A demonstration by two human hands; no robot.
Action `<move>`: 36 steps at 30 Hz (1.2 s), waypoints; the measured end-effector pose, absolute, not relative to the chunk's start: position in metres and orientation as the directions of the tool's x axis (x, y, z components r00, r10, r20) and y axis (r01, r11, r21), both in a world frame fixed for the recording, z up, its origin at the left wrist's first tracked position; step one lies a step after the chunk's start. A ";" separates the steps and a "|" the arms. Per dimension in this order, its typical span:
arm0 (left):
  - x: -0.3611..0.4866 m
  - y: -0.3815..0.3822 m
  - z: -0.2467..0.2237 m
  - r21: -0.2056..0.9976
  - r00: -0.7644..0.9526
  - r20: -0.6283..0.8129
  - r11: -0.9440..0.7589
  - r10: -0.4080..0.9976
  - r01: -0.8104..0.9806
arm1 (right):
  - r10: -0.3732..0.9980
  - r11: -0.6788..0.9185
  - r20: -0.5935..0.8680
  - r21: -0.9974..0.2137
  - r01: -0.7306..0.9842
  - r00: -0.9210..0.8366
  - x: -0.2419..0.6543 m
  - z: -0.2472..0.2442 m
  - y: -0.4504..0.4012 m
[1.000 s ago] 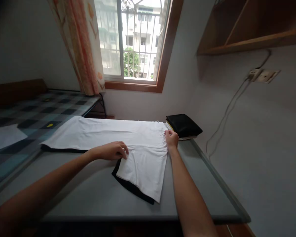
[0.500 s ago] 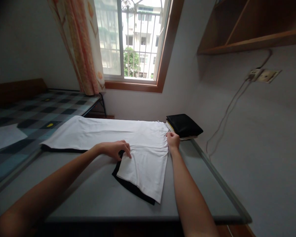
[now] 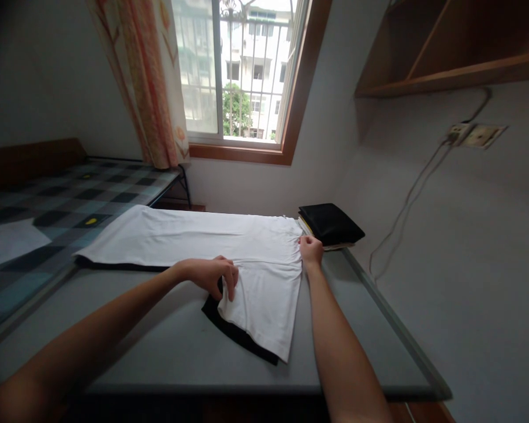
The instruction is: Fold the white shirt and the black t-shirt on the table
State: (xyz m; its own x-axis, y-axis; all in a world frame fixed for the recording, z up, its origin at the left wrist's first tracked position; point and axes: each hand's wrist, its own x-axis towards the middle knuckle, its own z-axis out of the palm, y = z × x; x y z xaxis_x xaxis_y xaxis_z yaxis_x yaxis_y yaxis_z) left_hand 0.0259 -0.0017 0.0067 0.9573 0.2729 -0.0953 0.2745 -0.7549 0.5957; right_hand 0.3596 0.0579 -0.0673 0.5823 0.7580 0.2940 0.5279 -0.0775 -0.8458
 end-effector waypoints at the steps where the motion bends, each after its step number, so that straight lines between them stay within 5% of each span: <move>1: 0.027 -0.002 0.005 0.603 0.956 -0.083 -0.750 0.280 0.272 | 0.757 -0.077 0.293 -0.847 0.525 0.584 0.360 -0.068 0.058; 6: 0.035 0.007 -0.008 0.811 0.854 0.072 -0.529 0.515 0.250 | 0.785 -0.028 0.277 -0.878 0.477 0.554 0.360 -0.069 0.058; 9: 0.037 0.022 -0.023 0.950 0.581 0.105 -0.253 0.807 0.181 | 0.810 0.020 0.254 -0.913 0.408 0.529 0.358 -0.067 0.059; 12: 0.032 0.039 -0.037 1.000 0.345 0.002 -0.005 0.939 0.008 | 0.804 0.066 0.250 -0.939 0.337 0.540 0.355 -0.065 0.060; 18: 0.018 0.051 -0.043 0.975 0.248 -0.084 0.131 0.965 -0.178 | 0.873 0.022 0.229 -0.901 0.432 0.431 0.347 -0.061 0.060; 22: 0.015 0.051 -0.046 0.991 0.373 -0.083 0.116 0.924 -0.068 | 0.940 0.011 0.266 -0.646 0.763 0.212 0.332 -0.056 0.051; 26: 0.014 0.055 -0.054 0.987 0.348 -0.142 0.160 0.927 -0.022 | 0.963 0.011 0.245 -0.437 0.899 0.108 0.318 -0.052 0.044; 36: 0.007 0.049 -0.041 0.985 0.410 -0.110 0.154 0.905 -0.077 | 0.966 -0.151 0.132 -0.408 0.900 0.222 0.320 -0.053 0.046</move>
